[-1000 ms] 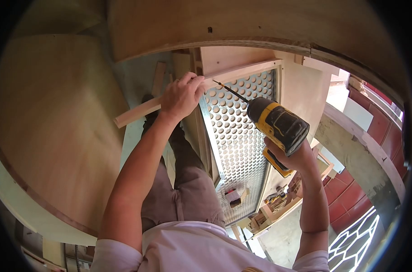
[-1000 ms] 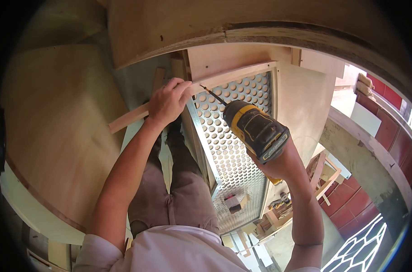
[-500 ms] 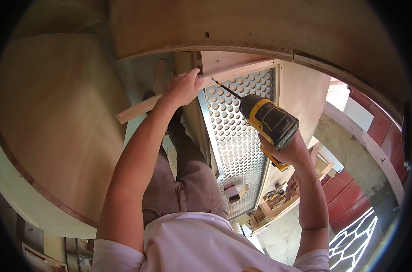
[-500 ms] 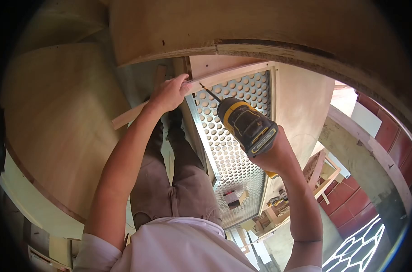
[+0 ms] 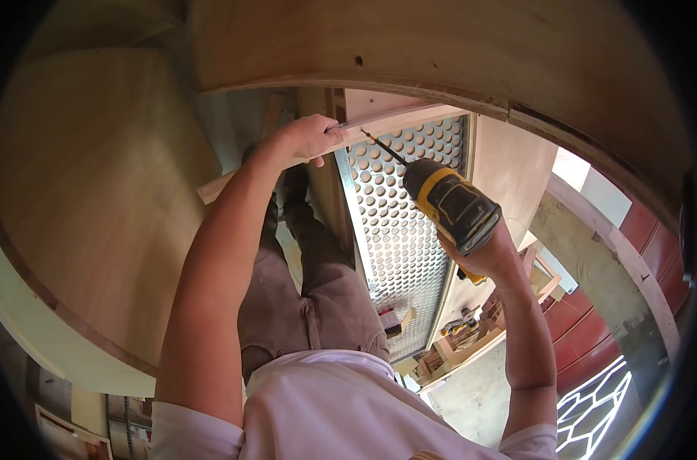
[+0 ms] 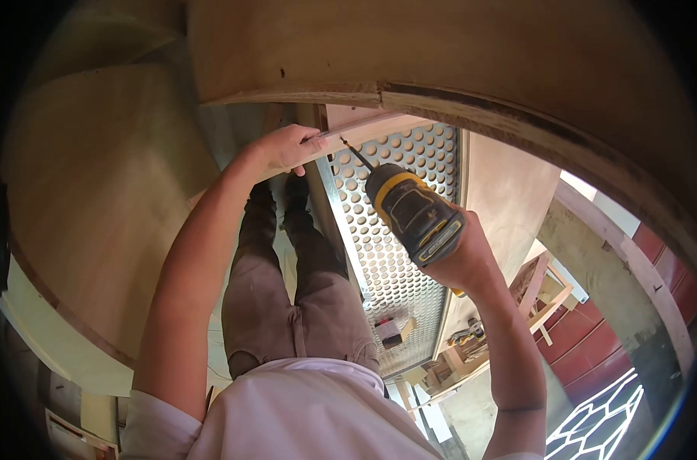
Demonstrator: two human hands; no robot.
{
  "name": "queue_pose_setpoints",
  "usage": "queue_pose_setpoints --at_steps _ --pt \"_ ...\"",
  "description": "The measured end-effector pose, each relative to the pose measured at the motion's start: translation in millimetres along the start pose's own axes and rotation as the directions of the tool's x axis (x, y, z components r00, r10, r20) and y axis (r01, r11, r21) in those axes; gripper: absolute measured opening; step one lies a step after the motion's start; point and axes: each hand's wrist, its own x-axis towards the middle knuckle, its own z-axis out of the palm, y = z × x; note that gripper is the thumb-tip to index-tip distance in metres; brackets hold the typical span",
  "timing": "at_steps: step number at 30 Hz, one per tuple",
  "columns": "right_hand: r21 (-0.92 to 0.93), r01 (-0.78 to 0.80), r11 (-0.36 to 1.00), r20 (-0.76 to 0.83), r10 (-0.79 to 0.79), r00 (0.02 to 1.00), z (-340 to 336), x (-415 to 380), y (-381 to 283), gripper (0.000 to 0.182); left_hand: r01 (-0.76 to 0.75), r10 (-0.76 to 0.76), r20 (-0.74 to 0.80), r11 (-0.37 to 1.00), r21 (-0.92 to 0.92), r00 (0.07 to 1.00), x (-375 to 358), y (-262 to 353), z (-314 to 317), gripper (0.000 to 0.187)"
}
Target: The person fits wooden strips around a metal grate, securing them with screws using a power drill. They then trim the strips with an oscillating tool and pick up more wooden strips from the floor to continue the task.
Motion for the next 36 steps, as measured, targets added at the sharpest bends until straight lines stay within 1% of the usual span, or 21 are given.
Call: queue_pose_setpoints --at_steps 2,5,6,8,11,15,18,20,23,24,27,29,33,36 --pt "-0.004 -0.032 0.999 0.037 0.032 0.999 -2 1 -5 0.044 -0.050 0.052 0.049 0.998 -0.047 0.997 6 -8 -1 0.045" --pt "0.033 -0.054 0.998 0.052 0.052 0.997 -2 3 -1 0.045 -0.037 0.041 0.049 0.996 -0.080 0.998 -1 -5 -2 0.046" --pt "0.051 -0.052 0.997 0.049 0.050 0.998 -2 4 1 0.045 -0.051 0.053 0.032 0.996 -0.071 0.998 0 -7 -1 0.047" --pt "0.018 -0.030 0.999 0.057 0.029 0.998 -2 6 4 0.046 -0.075 0.075 0.003 0.996 -0.053 0.997 2 -10 1 0.050" --pt "-0.010 0.004 1.000 0.056 -0.003 0.998 -4 9 7 0.046 -0.059 0.058 -0.019 0.998 -0.027 0.998 -8 -3 1 0.050" --pt "-0.023 0.026 0.999 0.056 -0.025 0.998 -3 11 11 0.045 -0.085 0.082 -0.064 0.995 -0.045 0.995 -8 -4 4 0.049" --pt "0.006 -0.033 0.999 0.083 0.032 0.996 -4 13 5 0.044 -0.088 0.085 -0.069 0.995 -0.036 0.994 -8 -6 6 0.048" --pt "0.005 -0.010 1.000 0.074 0.009 0.997 -4 14 6 0.044 -0.072 0.071 -0.066 0.997 -0.016 0.995 -7 -3 4 0.048" --pt "0.025 0.000 1.000 0.052 -0.001 0.999 -3 13 6 0.043 -0.067 0.064 -0.072 0.997 -0.048 0.995 -8 -2 5 0.048" --pt "0.036 0.003 0.999 0.043 -0.005 0.999 -2 14 6 0.043 -0.072 0.069 -0.065 0.996 -0.044 0.996 -8 -3 4 0.048" --pt "-0.042 0.004 0.999 0.063 -0.001 0.998 -4 17 10 0.042 -0.074 0.073 -0.028 0.997 -0.031 0.997 -6 -3 2 0.049" --pt "-0.048 0.035 0.998 0.055 -0.032 0.998 -4 17 10 0.043 -0.060 0.060 0.010 0.998 -0.024 0.998 -5 -4 1 0.052" --pt "-0.059 0.092 0.994 0.052 -0.089 0.995 -2 18 15 0.043 -0.085 0.085 0.003 0.995 -0.047 0.996 -7 -3 0 0.053" --pt "-0.043 0.046 0.998 0.059 -0.044 0.997 -3 18 12 0.044 -0.072 0.073 0.016 0.995 -0.066 0.997 -8 -3 0 0.056"
